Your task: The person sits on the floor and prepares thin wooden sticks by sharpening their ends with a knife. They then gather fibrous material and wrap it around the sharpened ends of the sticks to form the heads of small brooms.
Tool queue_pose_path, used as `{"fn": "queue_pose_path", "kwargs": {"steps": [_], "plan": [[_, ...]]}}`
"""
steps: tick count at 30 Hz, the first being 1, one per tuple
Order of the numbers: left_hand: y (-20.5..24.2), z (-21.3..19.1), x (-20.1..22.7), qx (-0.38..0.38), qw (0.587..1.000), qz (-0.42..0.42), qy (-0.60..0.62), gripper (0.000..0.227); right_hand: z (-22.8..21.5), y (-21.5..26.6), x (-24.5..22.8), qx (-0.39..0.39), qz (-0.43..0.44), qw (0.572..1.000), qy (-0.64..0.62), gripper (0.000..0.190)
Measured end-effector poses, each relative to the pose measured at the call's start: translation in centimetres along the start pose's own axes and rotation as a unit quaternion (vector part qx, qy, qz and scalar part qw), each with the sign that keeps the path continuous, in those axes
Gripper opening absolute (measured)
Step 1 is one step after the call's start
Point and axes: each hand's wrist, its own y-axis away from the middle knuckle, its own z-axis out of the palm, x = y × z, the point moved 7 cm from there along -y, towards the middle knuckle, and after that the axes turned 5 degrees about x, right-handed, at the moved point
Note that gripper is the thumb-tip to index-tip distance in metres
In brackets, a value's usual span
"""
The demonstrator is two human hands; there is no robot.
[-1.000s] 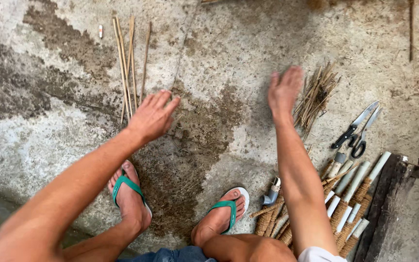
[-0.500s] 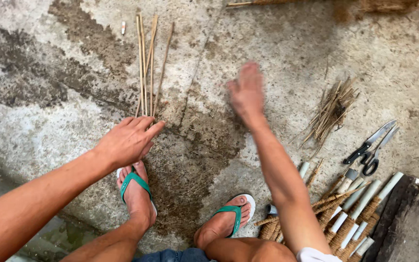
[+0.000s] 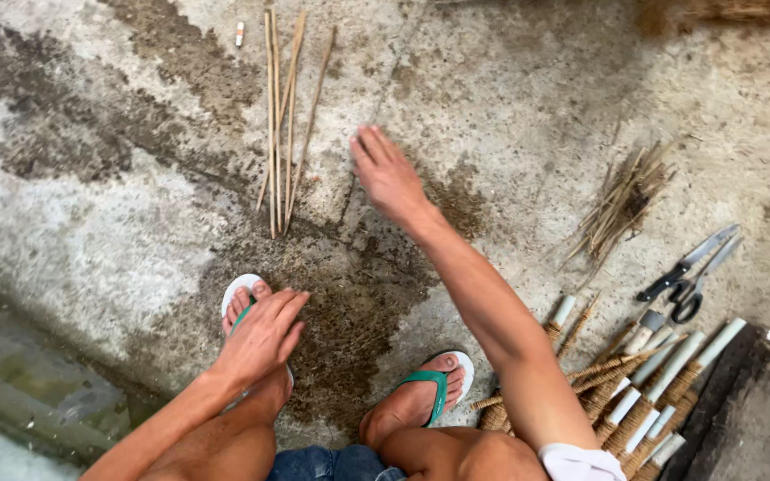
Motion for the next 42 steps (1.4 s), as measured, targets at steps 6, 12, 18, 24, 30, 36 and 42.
{"fn": "queue_pose_path", "kwargs": {"steps": [6,12,18,24,30,36,42], "plan": [[1.5,-0.3,-0.9,0.037,0.999,-0.004,-0.005,0.05,0.8,2.4,1.9,-0.231,0.131,0.962,-0.063,0.02],[-0.7,-1.0,-0.8,-0.02,0.999,0.021,-0.022,0.051,-6.5,8.0,8.9,0.035,0.212,0.968,-0.13,0.013],[-6.1,-5.0,0.0,-0.075,0.989,0.098,-0.085,0.055,-16.4,22.0,19.2,0.184,0.452,0.873,-0.011,0.016],[-11.3,-9.1,5.2,-0.158,0.946,0.212,-0.185,0.056,-18.6,23.1,17.4,0.174,0.464,0.868,0.015,0.039],[-16.1,-7.1,10.8,-0.232,0.872,0.298,-0.312,0.058,-7.1,13.9,7.3,-0.2,0.26,0.944,-0.041,0.072],[-18.6,-5.6,14.4,-0.153,0.915,0.292,-0.234,0.054,-8.6,16.9,14.2,-0.187,0.396,0.899,0.018,0.079],[-19.2,-1.4,11.9,-0.153,0.949,0.199,-0.189,0.056,-14.2,23.3,19.2,0.042,0.498,0.866,-0.024,0.077]]}}
